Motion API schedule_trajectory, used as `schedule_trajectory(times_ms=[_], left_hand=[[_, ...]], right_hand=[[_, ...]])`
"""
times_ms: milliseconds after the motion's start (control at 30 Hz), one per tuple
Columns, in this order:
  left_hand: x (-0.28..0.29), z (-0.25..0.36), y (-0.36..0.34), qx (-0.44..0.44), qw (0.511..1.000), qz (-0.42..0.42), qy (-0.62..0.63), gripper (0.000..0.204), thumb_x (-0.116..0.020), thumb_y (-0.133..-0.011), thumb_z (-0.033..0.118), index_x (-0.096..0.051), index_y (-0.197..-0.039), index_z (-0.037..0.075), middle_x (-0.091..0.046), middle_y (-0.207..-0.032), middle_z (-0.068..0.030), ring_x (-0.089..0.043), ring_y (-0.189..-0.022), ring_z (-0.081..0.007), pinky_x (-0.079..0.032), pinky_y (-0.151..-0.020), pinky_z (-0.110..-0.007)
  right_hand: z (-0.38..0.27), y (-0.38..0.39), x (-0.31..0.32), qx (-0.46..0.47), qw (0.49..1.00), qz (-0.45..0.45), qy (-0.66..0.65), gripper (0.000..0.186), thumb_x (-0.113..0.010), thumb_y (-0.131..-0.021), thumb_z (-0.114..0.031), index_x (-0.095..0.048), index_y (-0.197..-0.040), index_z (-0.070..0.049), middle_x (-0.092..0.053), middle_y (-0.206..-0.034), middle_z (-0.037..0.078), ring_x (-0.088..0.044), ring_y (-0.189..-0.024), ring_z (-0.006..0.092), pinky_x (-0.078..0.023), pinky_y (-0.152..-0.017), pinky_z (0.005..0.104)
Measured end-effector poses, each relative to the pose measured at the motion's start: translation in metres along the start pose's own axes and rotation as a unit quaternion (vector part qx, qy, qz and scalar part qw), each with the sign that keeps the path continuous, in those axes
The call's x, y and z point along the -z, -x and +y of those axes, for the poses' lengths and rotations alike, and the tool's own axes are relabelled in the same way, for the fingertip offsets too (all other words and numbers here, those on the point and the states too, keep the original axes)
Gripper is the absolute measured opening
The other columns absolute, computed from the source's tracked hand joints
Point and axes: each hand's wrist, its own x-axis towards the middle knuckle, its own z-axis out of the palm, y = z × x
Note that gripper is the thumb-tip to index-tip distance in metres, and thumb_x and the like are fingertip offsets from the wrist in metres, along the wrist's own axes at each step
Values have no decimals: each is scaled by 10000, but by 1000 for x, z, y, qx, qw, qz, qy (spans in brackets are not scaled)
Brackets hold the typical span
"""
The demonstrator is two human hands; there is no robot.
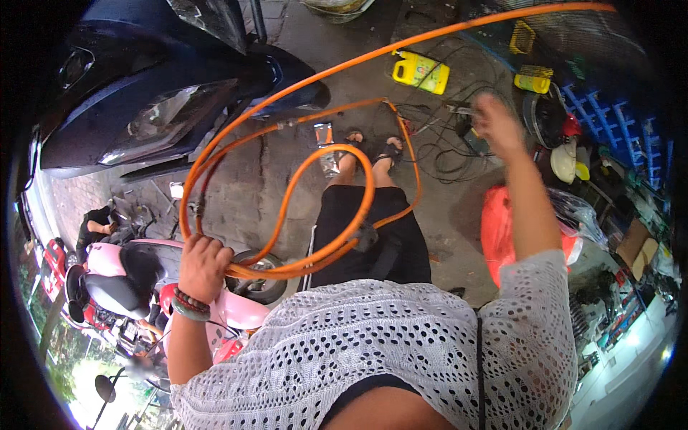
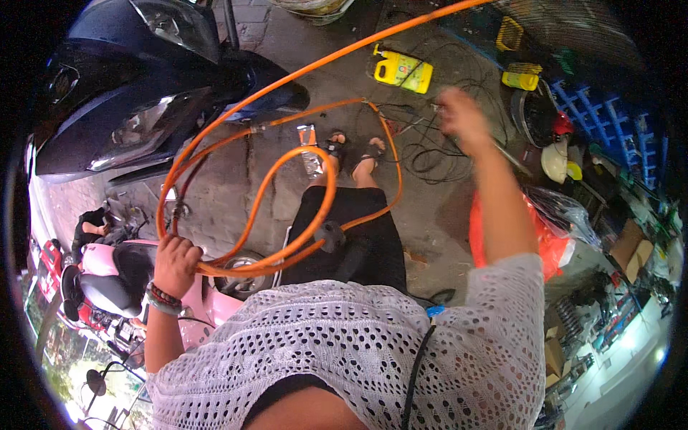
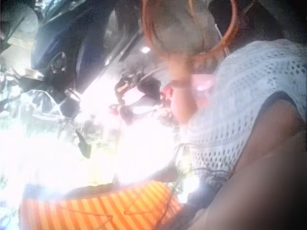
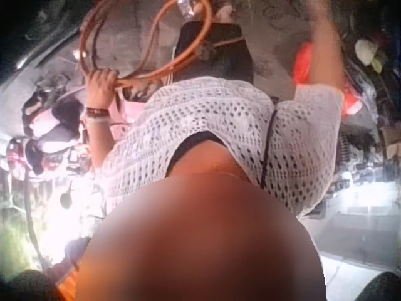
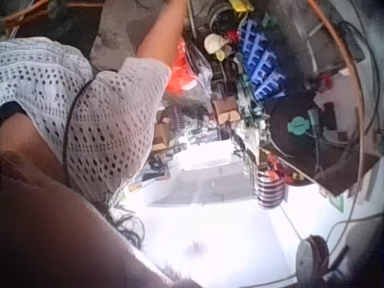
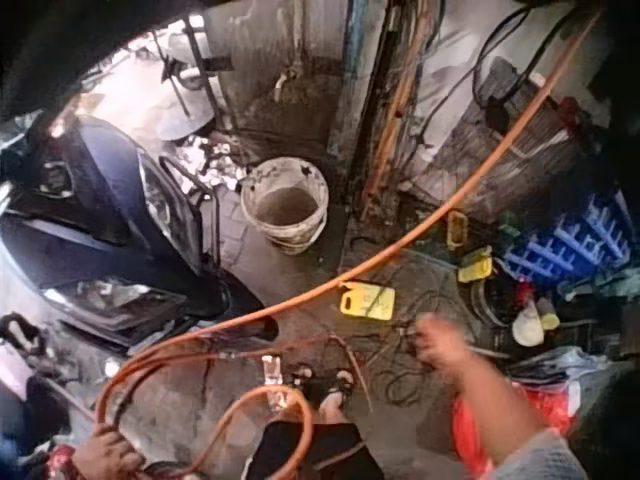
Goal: The person connects an air hose to a motorcycle tire valve and inflates the tire. After inflating, the person walks to a pile of cardboard boxes, picks up several boxes, and places them on a shelf.
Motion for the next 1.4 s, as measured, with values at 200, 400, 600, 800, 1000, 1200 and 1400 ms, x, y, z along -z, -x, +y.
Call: schedule_trajectory(times_ms=[200,400,600,800,1000,1200,1400], left_hand=[[-13,-16,-16,-5,1000,15,-26,105,-551,-736,86,-540,-836,115,-560,-818,-46,-556,-827,-249,-415,-881,-408],[16,0,-8,36,996,41,-74,112,-577,-712,98,-523,-810,99,-548,-829,-69,-568,-893,-281,-408,-925,-440],[76,38,18,62,978,81,-182,121,-582,-689,137,-521,-778,81,-546,-835,-74,-580,-953,-263,-419,-943,-433],[121,96,40,59,965,78,-241,190,-600,-638,135,-565,-816,76,-577,-873,-89,-588,-980,-276,-424,-965,-465],[146,117,68,72,955,70,-280,209,-637,-675,79,-569,-872,65,-598,-890,-108,-607,-971,-312,-447,-940,-518],[148,119,101,105,938,26,-329,212,-616,-730,53,-548,-930,42,-604,-931,-116,-600,-995,-326,-441,-932,-540],[186,126,121,118,926,-73,-352,162,-622,-793,41,-513,-909,15,-606,-921,-131,-617,-958,-325,-409,-935,-557]], right_hand=[[-121,101,287,165,737,222,617,499,-422,-985,-412,-575,-1251,-19,-537,-1336,163,-513,-1230,297,-390,-1034,357],[-165,145,373,139,618,509,583,685,-411,-924,-608,-550,-1300,-53,-532,-1338,172,-508,-1231,333,-408,-1016,396],[-45,14,391,240,661,277,654,534,-464,-948,-462,-566,-1245,-30,-580,-1243,198,-531,-1163,368,-406,-989,422],[37,-32,142,189,732,124,643,504,-602,-878,-389,-563,-1238,-39,-564,-1243,203,-529,-1148,371,-427,-956,444],[88,-26,27,93,876,-109,460,378,-633,-845,-345,-663,-1050,-29,-661,-1029,180,-626,-964,338,-489,-816,431],[170,-49,-81,17,865,-201,460,457,-633,-815,-442,-684,-1034,-44,-674,-992,192,-640,-944,340,-490,-810,445],[272,-127,-149,-76,775,-199,595,1057,-745,-678,-576,-289,-1449,-14,-285,-1512,167,-288,-1384,337,-331,-1091,430]])
